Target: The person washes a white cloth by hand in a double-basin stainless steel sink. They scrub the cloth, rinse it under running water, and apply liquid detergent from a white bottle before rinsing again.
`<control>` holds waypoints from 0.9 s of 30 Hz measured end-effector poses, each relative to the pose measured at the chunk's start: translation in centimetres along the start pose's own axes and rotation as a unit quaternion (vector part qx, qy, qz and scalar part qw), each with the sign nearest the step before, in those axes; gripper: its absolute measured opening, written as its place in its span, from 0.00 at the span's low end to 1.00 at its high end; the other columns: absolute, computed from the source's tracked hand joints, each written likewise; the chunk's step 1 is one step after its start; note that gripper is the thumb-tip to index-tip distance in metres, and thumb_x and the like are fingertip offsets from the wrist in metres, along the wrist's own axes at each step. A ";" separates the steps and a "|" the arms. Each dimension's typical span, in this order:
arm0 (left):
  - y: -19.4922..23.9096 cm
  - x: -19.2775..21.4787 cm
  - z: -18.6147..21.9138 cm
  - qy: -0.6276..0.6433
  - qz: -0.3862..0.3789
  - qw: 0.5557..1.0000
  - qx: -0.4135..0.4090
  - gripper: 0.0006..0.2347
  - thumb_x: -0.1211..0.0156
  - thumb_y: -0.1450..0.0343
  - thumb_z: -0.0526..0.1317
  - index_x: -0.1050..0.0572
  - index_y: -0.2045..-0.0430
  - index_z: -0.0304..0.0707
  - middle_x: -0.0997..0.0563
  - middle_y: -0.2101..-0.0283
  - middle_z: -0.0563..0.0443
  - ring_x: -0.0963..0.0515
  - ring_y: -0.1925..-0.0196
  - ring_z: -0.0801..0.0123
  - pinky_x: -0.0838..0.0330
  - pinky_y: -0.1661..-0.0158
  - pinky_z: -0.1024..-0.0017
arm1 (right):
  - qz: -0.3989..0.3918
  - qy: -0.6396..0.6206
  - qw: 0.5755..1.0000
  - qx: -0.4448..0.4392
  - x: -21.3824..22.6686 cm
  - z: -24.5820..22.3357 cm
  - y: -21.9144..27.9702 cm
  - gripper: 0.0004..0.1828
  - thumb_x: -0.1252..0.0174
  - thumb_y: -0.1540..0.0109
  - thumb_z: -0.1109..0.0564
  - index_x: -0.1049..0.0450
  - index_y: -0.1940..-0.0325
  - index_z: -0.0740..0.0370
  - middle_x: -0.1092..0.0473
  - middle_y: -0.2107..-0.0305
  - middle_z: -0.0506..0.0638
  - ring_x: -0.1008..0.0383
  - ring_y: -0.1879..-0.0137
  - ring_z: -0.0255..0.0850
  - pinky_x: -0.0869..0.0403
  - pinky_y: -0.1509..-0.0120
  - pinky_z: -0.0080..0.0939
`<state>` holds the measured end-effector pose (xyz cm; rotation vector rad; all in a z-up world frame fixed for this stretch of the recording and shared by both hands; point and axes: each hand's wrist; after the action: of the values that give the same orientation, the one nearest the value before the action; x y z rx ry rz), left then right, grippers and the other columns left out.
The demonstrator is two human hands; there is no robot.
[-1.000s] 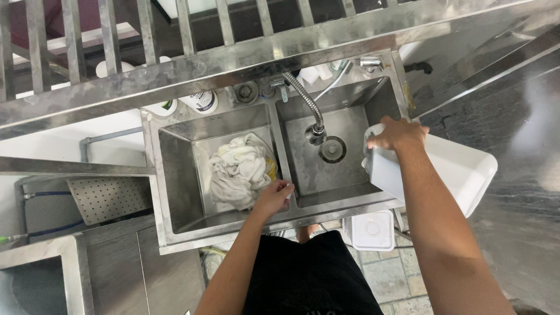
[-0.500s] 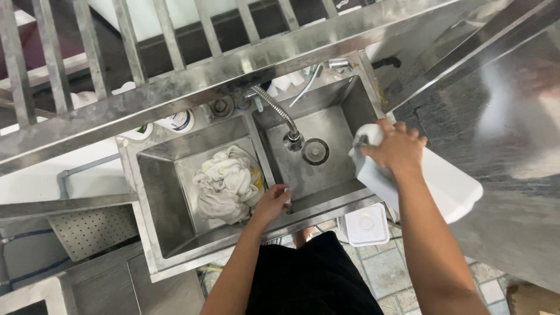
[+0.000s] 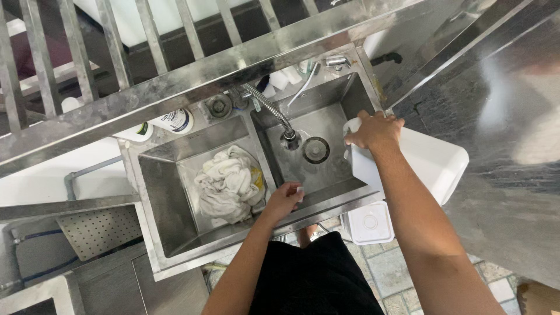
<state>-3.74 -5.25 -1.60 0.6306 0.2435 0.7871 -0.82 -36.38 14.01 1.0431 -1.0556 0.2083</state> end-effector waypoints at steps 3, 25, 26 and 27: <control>0.1 0.5 0.0 -0.001 -0.001 1.000 0.008 0.17 0.39 0.28 0.43 0.27 0.46 0.37 0.18 0.56 0.50 0.18 0.58 0.71 0.22 0.61 0.71 | 0.003 0.007 1.000 0.001 0.0 -0.3 -0.5 0.49 0.32 0.49 0.30 0.38 0.26 0.42 0.38 0.32 0.56 0.43 0.26 0.64 0.40 0.30 0.66; -1.4 1.7 -1.6 0.121 0.101 0.987 -0.020 0.22 0.38 0.29 0.41 0.34 0.41 0.35 0.21 0.50 0.46 0.19 0.55 0.68 0.22 0.59 0.70 | 0.199 -0.087 0.975 0.051 -2.8 5.1 6.9 0.48 0.32 0.53 0.28 0.33 0.30 0.39 0.35 0.35 0.54 0.37 0.30 0.59 0.39 0.29 0.66; -1.3 1.5 -1.8 0.127 0.106 0.986 -0.027 0.22 0.37 0.28 0.41 0.33 0.42 0.33 0.21 0.50 0.44 0.19 0.55 0.69 0.22 0.59 0.71 | 0.173 -0.067 0.981 0.048 -2.5 4.2 6.0 0.48 0.33 0.52 0.28 0.35 0.29 0.39 0.36 0.35 0.54 0.38 0.30 0.60 0.40 0.29 0.66; -1.4 1.3 -1.7 0.128 0.111 0.985 -0.022 0.22 0.38 0.28 0.41 0.34 0.41 0.33 0.20 0.50 0.44 0.19 0.55 0.68 0.22 0.59 0.71 | 0.152 -0.049 0.986 0.040 -1.9 3.5 5.0 0.49 0.33 0.51 0.28 0.36 0.28 0.39 0.36 0.35 0.55 0.39 0.30 0.61 0.40 0.30 0.66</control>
<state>-2.69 -4.32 -3.75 0.5187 0.3948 1.0871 -6.93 -35.86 15.81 0.9675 -1.3032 0.4536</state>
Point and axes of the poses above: each hand's wrist, its own y-axis away from the middle knuckle, its own x-axis out of the back of the hand, z = x × y
